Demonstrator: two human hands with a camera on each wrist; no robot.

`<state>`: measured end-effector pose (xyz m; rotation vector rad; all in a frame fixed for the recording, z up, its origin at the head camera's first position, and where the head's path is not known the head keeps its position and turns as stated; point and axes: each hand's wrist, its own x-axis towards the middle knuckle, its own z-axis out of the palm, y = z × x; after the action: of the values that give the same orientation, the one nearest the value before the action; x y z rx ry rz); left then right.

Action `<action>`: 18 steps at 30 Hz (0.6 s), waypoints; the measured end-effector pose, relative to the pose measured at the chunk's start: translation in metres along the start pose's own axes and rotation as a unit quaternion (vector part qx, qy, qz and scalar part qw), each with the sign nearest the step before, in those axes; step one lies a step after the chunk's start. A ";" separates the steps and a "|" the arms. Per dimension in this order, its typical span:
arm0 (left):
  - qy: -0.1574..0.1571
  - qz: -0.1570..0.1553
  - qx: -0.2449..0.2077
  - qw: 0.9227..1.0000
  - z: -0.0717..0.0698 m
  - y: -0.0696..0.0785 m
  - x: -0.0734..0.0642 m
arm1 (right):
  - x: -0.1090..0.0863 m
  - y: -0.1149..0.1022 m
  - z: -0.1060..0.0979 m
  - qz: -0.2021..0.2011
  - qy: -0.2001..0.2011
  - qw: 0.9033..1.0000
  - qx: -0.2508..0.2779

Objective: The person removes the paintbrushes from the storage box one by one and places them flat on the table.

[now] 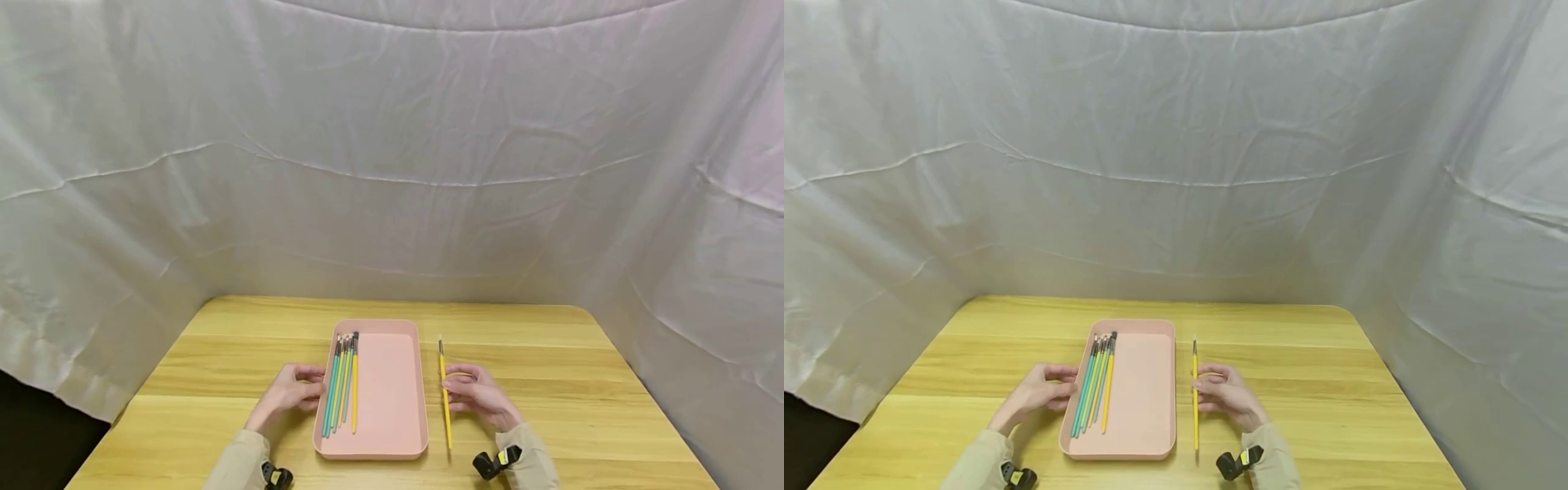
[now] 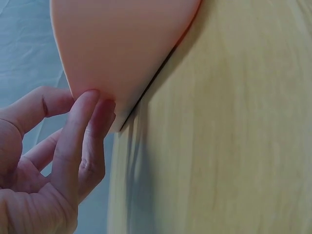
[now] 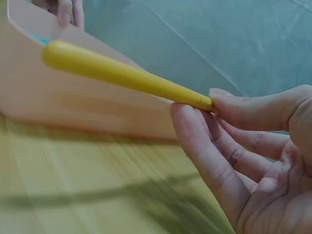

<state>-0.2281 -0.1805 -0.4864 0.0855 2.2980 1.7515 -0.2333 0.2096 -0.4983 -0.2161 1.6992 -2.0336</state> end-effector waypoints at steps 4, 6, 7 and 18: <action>0.000 -0.004 0.001 1.000 -0.001 -0.001 0.000 | -0.002 0.003 -0.010 0.019 0.027 0.999 -0.041; -0.001 -0.005 0.003 1.000 0.000 -0.001 0.000 | -0.003 0.003 -0.012 0.029 0.042 0.997 -0.064; -0.001 -0.006 0.003 1.000 0.000 -0.001 0.000 | -0.003 0.004 -0.013 0.032 0.049 0.995 -0.075; -0.011 0.002 -0.011 1.000 -0.002 0.000 -0.002 | 0.001 0.007 -0.017 0.049 0.104 0.985 -0.125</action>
<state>-0.2263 -0.1828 -0.4853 0.1038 2.2645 1.7690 -0.2396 0.2230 -0.5085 0.0010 2.0517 -1.8217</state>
